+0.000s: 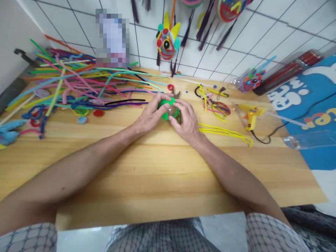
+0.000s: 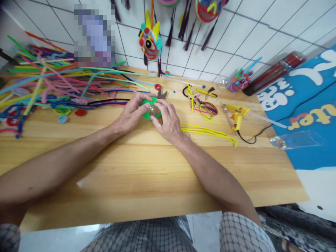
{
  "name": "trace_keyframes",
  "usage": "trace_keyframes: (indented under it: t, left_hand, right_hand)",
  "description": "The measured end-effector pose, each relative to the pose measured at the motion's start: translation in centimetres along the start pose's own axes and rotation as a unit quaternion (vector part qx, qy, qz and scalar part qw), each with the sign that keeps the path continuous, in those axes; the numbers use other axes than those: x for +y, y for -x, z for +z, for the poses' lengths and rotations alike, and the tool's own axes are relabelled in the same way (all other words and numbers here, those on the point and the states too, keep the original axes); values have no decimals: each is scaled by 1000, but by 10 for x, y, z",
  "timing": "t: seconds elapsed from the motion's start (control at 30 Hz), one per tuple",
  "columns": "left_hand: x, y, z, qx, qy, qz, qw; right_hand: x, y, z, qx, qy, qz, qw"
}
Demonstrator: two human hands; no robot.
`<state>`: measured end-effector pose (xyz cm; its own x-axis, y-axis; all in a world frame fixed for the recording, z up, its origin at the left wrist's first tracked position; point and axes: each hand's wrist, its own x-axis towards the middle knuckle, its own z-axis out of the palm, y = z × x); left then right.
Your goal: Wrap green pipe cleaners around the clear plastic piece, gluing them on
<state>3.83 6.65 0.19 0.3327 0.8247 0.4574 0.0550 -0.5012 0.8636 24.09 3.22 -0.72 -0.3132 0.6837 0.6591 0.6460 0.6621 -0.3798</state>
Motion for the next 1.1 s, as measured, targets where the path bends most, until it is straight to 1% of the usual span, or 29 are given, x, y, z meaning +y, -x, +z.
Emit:
trace_keyframes:
  t: [0.13,0.27,0.43,0.7,0.87,1.1]
  left_hand:
    - [-3,-2,0,5,39,-10,999]
    - [-3,-3,-1,7,48,-13,999]
    - [-3,-3,-3,0,45,-5,999]
    - [-2,-4,-4,-11,54,-11,998]
    - [-3,-4,-4,-9,51,-7,999]
    - [0,-3,-5,-29,31,0,999]
  right_hand:
    - [0,0,0,-4,0,4,1000]
    - [0,0,1,8,18,-5,1000]
    - [-1,0,1,16,21,-19,999]
    - [0,0,0,-4,3,3,1000]
    - [1,0,0,12,15,-17,1000]
    - [1,0,0,18,22,-26,999]
